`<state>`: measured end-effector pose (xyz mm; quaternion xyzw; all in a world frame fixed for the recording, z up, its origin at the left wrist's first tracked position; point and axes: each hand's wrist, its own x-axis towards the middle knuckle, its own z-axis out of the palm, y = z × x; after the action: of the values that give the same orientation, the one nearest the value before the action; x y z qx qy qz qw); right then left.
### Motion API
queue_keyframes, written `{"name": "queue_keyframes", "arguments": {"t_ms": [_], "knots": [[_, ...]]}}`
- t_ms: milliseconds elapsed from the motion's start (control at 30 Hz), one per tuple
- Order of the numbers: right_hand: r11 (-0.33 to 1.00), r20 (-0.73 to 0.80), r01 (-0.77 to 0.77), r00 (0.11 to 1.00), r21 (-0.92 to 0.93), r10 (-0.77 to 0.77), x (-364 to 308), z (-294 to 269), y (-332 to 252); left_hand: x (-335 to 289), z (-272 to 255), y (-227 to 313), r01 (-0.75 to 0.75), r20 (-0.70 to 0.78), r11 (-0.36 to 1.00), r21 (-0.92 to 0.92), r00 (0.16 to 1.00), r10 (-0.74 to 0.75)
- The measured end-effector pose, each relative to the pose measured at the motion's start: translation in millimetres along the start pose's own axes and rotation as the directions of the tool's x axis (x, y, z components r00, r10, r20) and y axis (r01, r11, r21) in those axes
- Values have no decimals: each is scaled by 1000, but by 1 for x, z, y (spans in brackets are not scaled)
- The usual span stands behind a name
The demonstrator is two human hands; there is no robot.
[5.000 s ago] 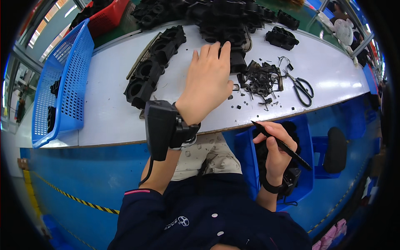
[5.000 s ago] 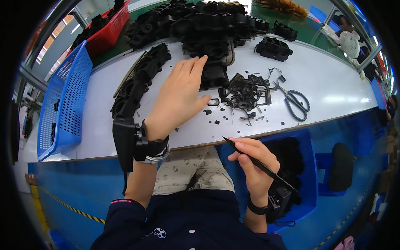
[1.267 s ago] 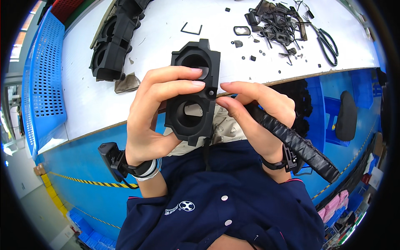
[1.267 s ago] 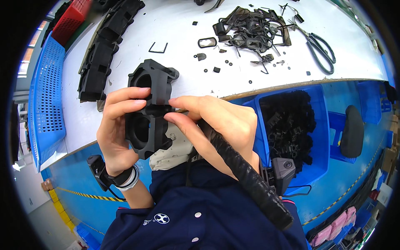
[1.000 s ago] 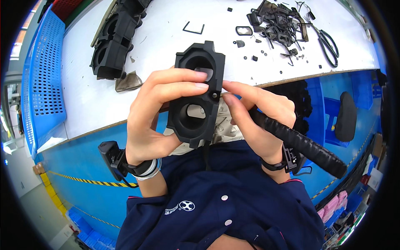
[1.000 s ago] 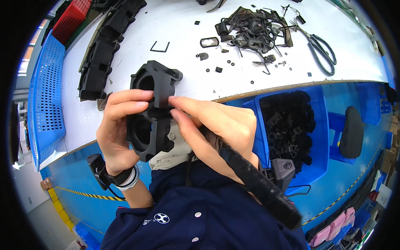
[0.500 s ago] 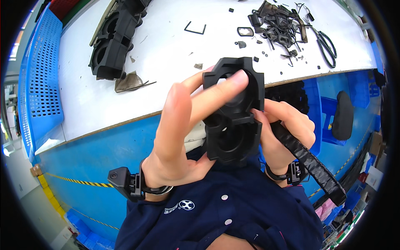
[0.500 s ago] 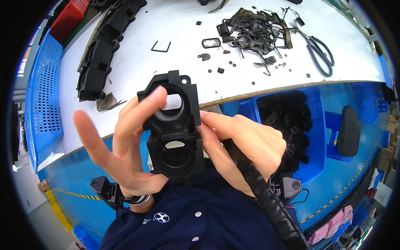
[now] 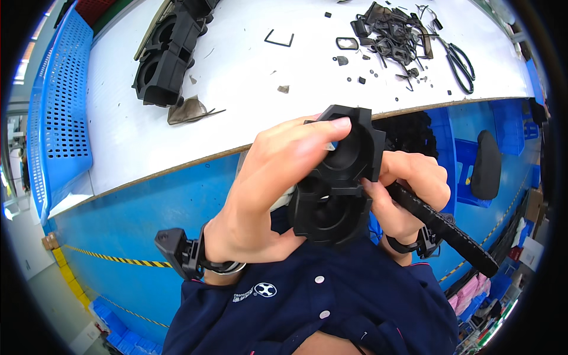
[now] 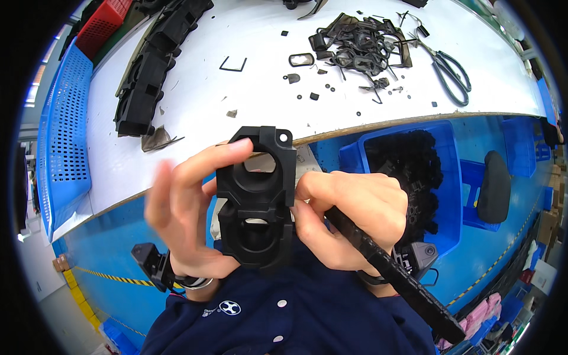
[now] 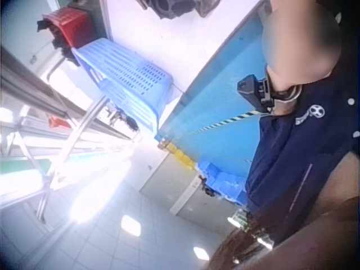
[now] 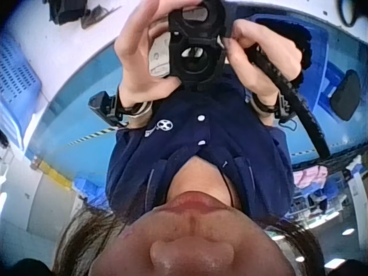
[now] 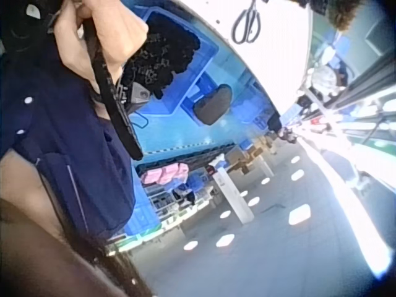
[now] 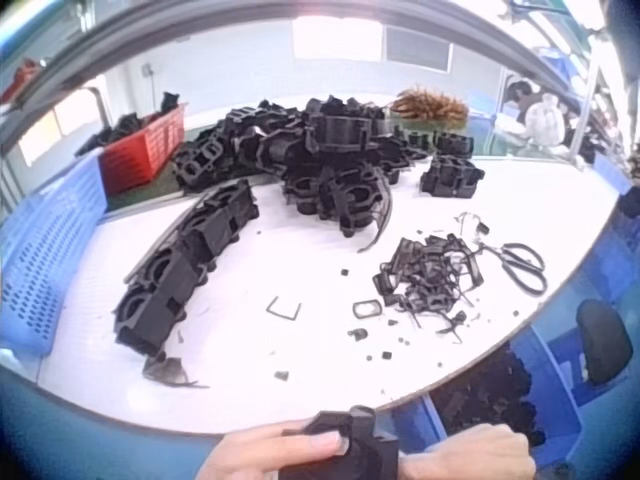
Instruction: Manually clean and inspect small plastic molded parts and assemble them into a larger plastic housing component.
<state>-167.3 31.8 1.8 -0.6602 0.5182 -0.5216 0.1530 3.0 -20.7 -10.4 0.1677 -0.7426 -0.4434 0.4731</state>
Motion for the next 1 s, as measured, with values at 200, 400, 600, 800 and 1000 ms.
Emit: {"name": "queue_keyframes", "arguments": {"t_ms": [200,400,600,800,1000], "knots": [[959,157,-113,985,261,74,0,-7,-4,-1,-15,-12,17,182,983,-184,983,17],[818,203,-198,974,541,102,-8,-4,2,-16,-13,-25,48,123,896,-442,992,7],[619,66,-202,969,759,236,-20,-7,0,-19,-6,-30,-50,-2,757,-651,998,64],[816,106,-143,989,560,101,-21,-17,20,-21,-5,-30,-74,-34,695,-715,997,70],[850,-179,-138,949,508,261,-16,1,10,-16,-2,-19,-113,-76,691,-714,994,83]]}}
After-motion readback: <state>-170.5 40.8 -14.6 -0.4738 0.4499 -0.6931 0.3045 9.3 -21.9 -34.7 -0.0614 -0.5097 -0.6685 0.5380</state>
